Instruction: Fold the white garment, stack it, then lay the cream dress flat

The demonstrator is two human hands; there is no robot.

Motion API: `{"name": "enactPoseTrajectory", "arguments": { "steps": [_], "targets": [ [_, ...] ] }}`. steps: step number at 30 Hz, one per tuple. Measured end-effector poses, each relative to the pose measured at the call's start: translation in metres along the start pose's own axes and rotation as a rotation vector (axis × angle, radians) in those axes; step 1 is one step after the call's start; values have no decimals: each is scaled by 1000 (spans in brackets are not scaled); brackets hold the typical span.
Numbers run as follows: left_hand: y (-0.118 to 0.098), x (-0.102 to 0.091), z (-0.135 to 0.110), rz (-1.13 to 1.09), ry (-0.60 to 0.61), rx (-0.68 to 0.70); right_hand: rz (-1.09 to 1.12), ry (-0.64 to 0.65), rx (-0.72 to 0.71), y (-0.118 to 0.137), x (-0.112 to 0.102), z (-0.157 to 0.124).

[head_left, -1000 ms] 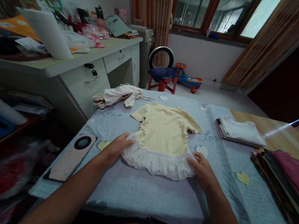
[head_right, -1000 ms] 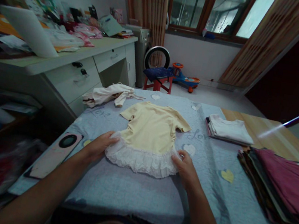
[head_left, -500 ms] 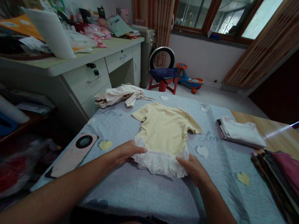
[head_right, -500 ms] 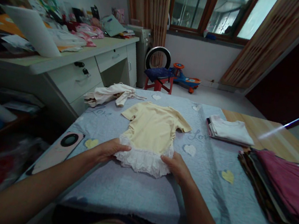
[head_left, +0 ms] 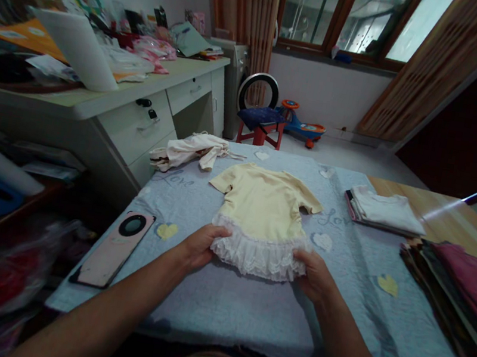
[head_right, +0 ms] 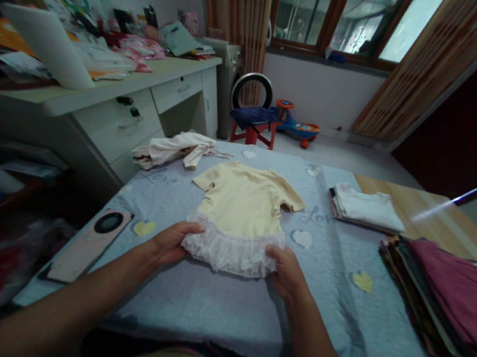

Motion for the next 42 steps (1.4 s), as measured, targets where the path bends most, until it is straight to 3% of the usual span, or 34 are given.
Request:
{"name": "enactPoseTrajectory", "arguments": {
  "steps": [8, 15, 20, 24, 29, 33, 36, 39, 42],
  "targets": [
    [24, -1, 6, -224, 30, -108, 199, 1, 27, -16, 9, -4],
    [27, 5, -1, -321, 32, -172, 275, -2, 35, -18, 16, -4],
    [24, 11, -2, -338, 65, -208, 465, 13, 80, -24, 21, -4],
    [23, 10, -4, -353, 99, -244, 617, -1, 188, -31, 16, -2],
    [25, 1, -10, -404, 76, -265, 651, -39, 281, -36, 2, -4],
    [29, -12, -17, -354, 64, -245, 578, -84, 306, -30, -9, -14],
    [31, -29, -25, -230, -25, -202, 426, -56, 287, -24, -16, -24],
    [25, -47, -36, 25, -155, -132, 167, 7, 210, -17, -24, -34],
    [11, -66, -47, 423, -315, -70, -177, 120, 180, -8, -39, -43]
  ]
}}
Point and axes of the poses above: each hand's wrist, its own z-axis towards the middle knuckle, its own x-axis out of the palm, y = z × x, the point moved 4 cm from there along z, towards the middle knuckle, and after that the axes turned 14 degrees about -x, right-handed, at the moved point
